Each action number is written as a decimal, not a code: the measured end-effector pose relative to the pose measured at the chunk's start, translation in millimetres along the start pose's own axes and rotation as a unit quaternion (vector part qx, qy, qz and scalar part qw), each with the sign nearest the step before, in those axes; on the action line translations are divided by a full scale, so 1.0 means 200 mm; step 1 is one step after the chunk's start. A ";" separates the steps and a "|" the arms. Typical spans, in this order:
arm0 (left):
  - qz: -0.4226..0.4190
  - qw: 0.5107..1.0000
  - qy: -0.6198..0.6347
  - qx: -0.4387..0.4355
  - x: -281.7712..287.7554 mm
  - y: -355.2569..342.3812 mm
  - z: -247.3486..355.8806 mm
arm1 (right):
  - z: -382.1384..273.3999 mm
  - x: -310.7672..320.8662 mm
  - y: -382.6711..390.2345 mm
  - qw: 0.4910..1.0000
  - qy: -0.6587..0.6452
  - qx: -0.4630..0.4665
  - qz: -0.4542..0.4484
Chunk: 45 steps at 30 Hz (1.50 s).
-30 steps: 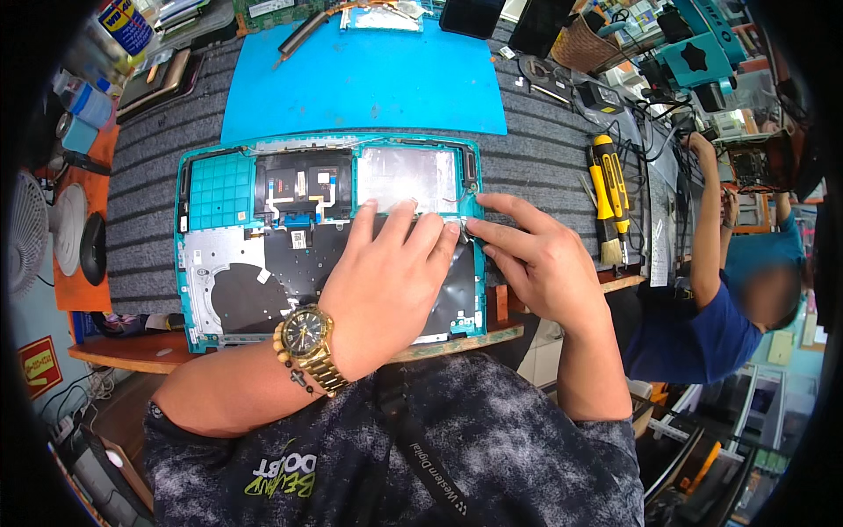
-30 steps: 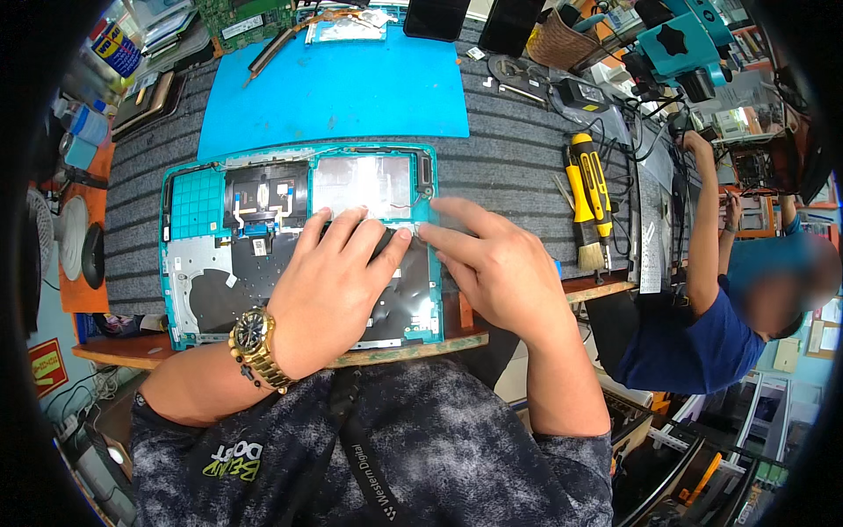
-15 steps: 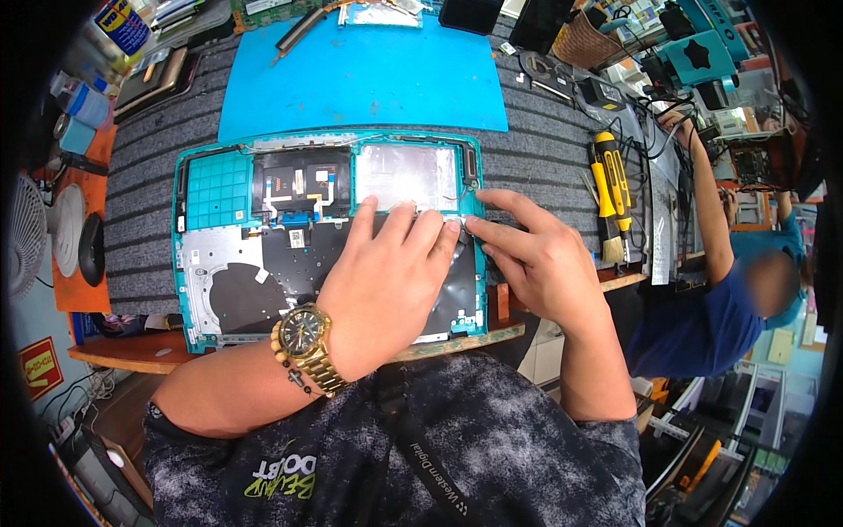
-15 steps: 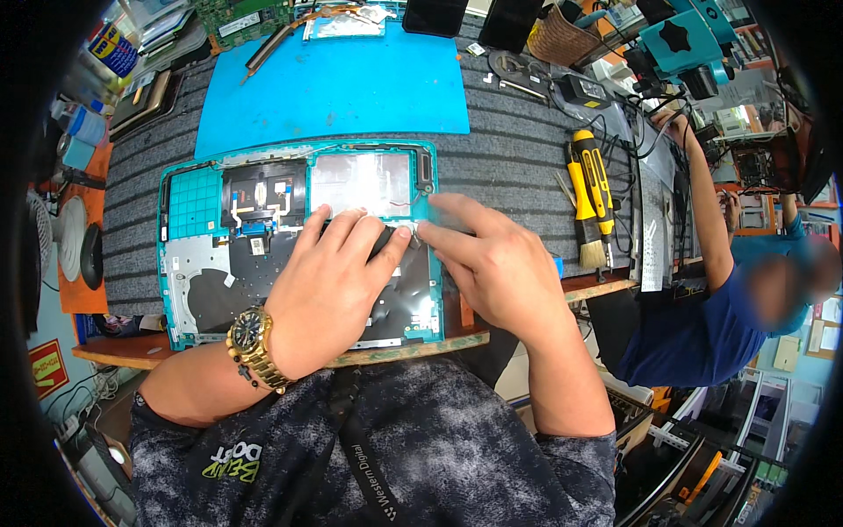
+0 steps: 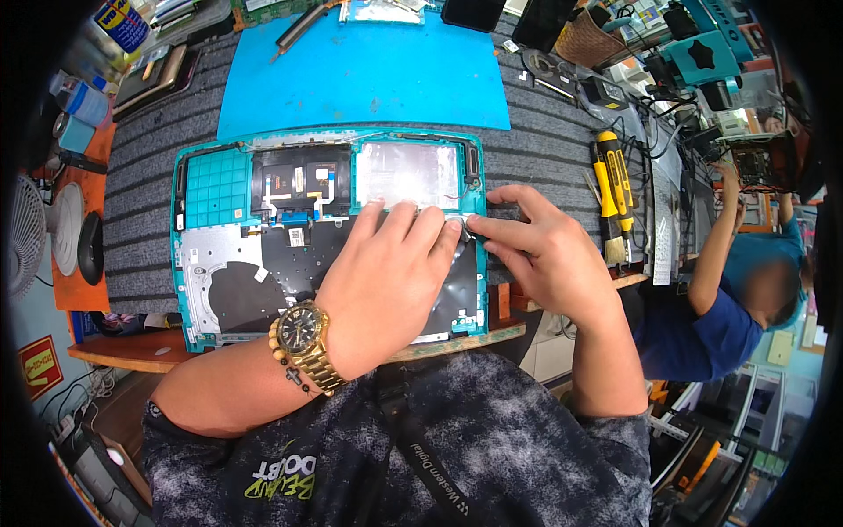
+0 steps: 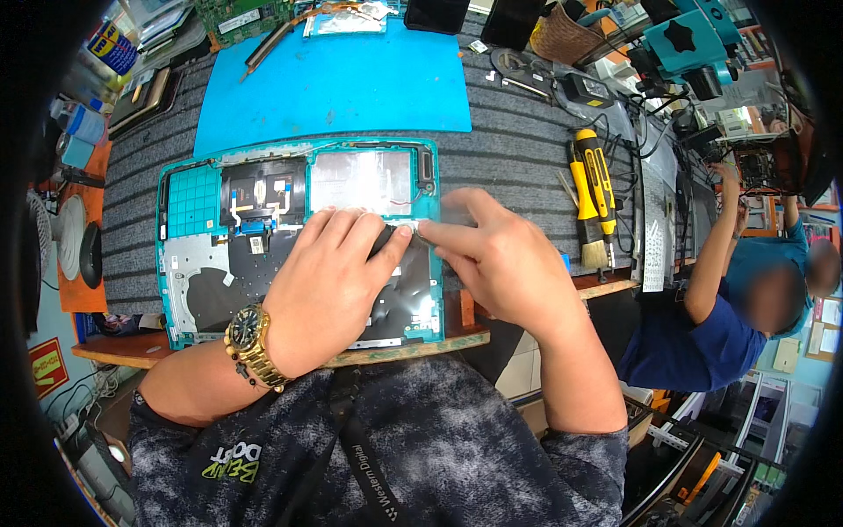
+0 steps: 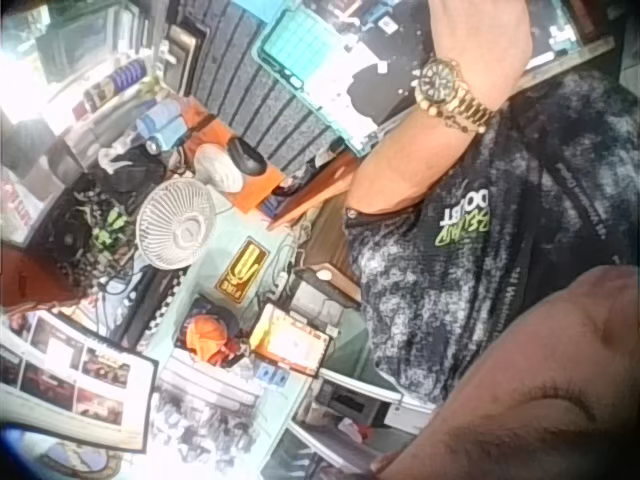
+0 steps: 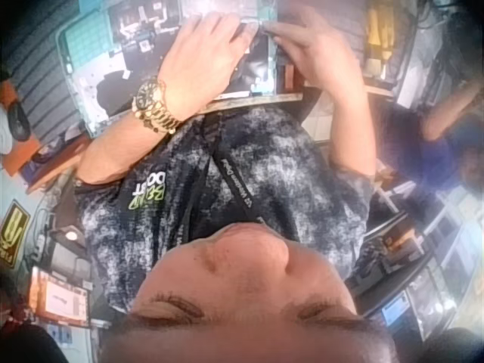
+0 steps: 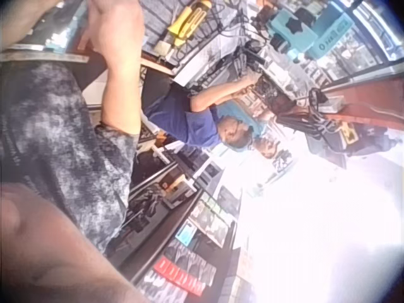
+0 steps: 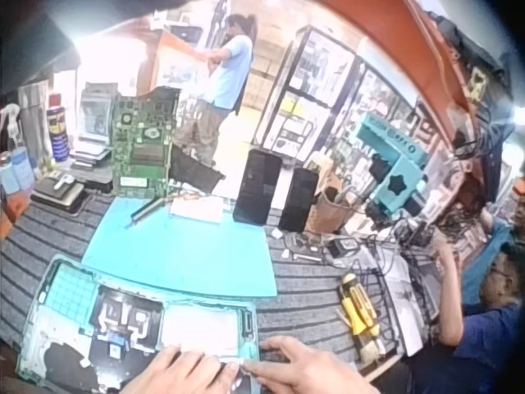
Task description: The person repairs a laptop by using a small tool to lift and disconnect internal ribbon cables and wires from the motherboard.
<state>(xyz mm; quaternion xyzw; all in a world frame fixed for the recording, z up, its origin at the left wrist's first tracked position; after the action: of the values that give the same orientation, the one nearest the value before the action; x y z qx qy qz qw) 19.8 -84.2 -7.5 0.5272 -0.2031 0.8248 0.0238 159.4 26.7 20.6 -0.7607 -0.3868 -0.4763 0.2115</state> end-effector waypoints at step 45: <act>-0.023 1.000 -0.010 -0.004 -0.01 -0.02 0.00 | -0.04 0.11 -0.28 0.973 0.124 0.177 -0.082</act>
<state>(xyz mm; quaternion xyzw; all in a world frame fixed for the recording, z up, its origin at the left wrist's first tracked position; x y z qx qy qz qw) 21.5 -80.0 -9.1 0.5399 -0.1947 0.8178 0.0430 116.2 62.5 41.0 -0.6118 -0.4964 -0.5069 0.3497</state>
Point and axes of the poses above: each hand's wrist, its own y-axis away from the middle knuckle, its own x-axis out of the back of the hand, z = x × y, the point moved 8 cm from there along -y, towards the middle knuckle, and after that the axes turned 4 degrees about -x, right-handed, at the moved point
